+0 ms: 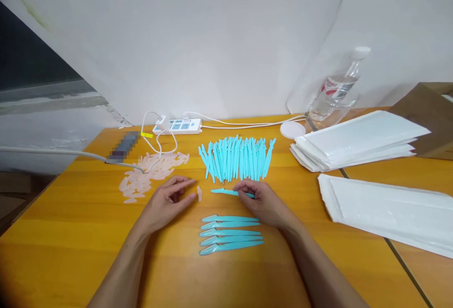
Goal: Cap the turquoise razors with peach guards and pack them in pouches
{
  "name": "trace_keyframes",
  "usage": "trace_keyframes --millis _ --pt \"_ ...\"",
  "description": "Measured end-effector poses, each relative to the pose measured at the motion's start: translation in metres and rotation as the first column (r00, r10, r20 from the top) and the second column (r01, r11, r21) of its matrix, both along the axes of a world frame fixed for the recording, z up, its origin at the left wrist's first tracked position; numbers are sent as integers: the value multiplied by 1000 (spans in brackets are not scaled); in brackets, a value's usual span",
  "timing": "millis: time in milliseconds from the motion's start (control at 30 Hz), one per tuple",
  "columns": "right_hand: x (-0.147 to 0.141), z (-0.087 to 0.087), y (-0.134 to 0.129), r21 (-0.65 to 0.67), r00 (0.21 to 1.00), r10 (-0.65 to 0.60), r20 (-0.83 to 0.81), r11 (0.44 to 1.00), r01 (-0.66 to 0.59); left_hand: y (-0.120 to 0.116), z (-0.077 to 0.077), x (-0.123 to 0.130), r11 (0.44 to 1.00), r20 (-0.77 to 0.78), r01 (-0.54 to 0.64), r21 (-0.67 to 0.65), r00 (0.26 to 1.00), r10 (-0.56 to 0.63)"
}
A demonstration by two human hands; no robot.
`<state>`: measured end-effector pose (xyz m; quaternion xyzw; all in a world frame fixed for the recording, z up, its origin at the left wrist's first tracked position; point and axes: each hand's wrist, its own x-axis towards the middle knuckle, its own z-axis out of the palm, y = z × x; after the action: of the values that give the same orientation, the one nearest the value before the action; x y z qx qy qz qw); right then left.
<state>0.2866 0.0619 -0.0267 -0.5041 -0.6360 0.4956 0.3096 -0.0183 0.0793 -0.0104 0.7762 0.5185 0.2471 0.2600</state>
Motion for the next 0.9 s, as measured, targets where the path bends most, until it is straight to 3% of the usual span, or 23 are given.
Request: trace_keyframes --millis 167,333,500,633,733,833,900 --pt "1 -5 0 4 999 -33 -14 999 33 -5 0 10 999 -109 42 30 993 -39" --pt "3 -6 -2 14 998 -55 -21 998 55 -2 -3 16 998 -143 13 55 990 -5" --pt "2 -7 -3 31 998 -66 -23 997 67 1 -6 15 999 -15 50 -12 999 -50" --pt "-2 -5 -4 17 997 -62 -42 998 63 1 -10 10 999 185 8 -50 983 1" --pt "-4 -3 -5 0 996 -54 -70 999 54 2 -13 9 970 388 -58 -236 910 149" --pt "-3 -2 -5 -1 994 -50 -94 999 51 3 -14 14 883 560 -47 -467 757 336" --pt "-2 -2 -5 1 994 -50 -94 999 50 3 -15 18 850 640 0 -528 658 397"
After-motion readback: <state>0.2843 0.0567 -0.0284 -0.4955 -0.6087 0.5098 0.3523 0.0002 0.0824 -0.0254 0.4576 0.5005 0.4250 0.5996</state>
